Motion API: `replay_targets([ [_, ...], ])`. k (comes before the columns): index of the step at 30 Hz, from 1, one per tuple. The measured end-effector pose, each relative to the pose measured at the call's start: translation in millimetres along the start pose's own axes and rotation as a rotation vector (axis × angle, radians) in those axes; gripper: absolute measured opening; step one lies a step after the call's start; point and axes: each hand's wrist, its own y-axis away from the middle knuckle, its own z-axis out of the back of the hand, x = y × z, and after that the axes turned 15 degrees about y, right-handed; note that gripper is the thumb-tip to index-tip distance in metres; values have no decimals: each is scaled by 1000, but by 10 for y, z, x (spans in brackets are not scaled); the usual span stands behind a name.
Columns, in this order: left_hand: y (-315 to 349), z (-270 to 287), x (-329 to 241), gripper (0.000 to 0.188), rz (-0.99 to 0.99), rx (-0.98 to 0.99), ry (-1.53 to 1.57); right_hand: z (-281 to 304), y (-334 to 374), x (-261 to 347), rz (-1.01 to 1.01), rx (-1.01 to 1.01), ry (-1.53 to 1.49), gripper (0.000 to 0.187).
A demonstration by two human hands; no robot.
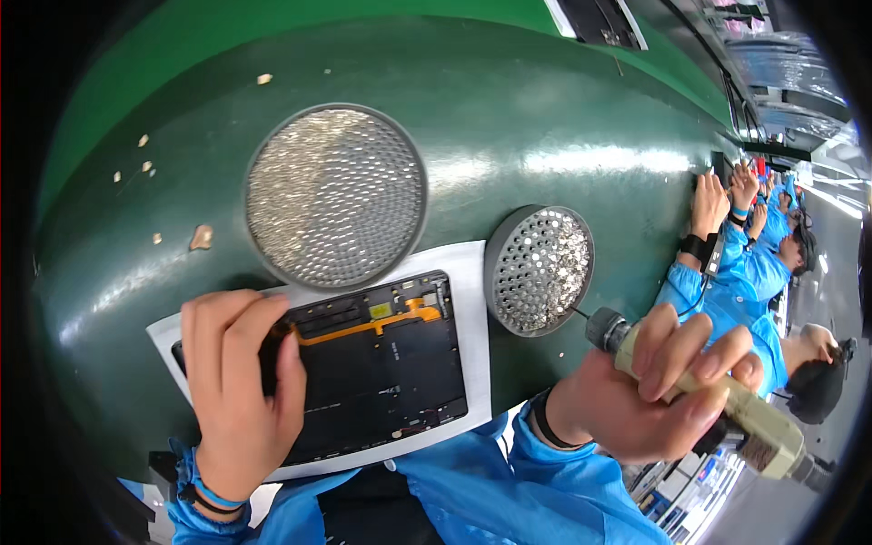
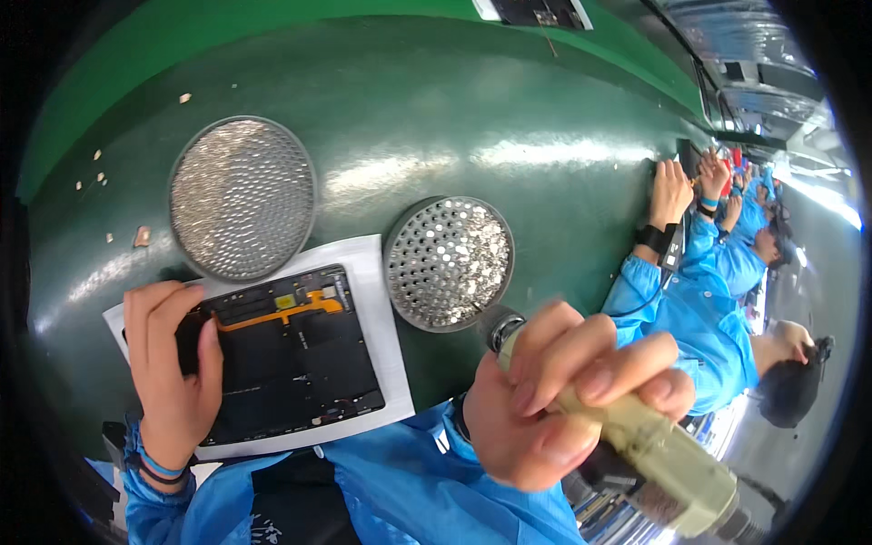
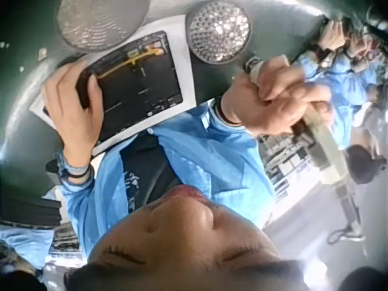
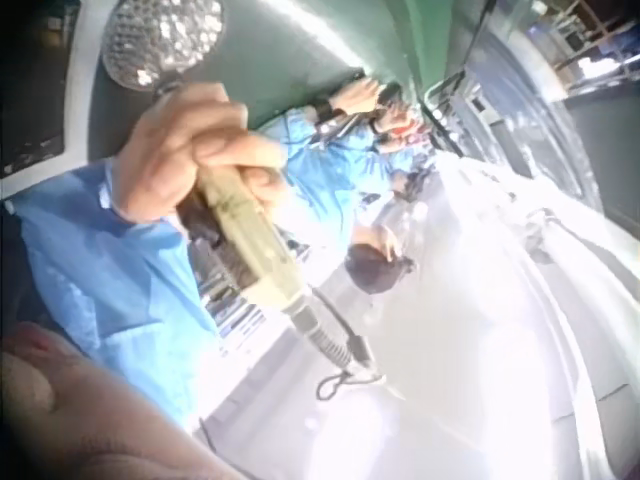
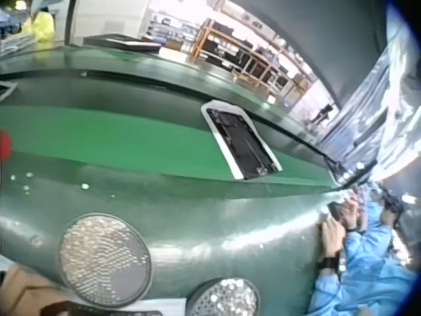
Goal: The person drives screws into electronic tablets using an electric screwdriver, places finished tablets onto an upper conveyor shelf, and retrieves new tablet units to repeat the assembly.
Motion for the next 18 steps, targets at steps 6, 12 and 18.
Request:
replay_targets([
  [6, 9, -57, 44, 42, 23, 27, -30, 438, -211, -91, 244, 24, 319, 58],
  [12, 24, -15, -13, 38, 96, 70, -42, 104, -183, -36, 77, 32, 690, 56],
  [18, -9, -1, 39, 41, 59, 90, -30, -133, -152, -177, 71, 79, 38, 35],
])
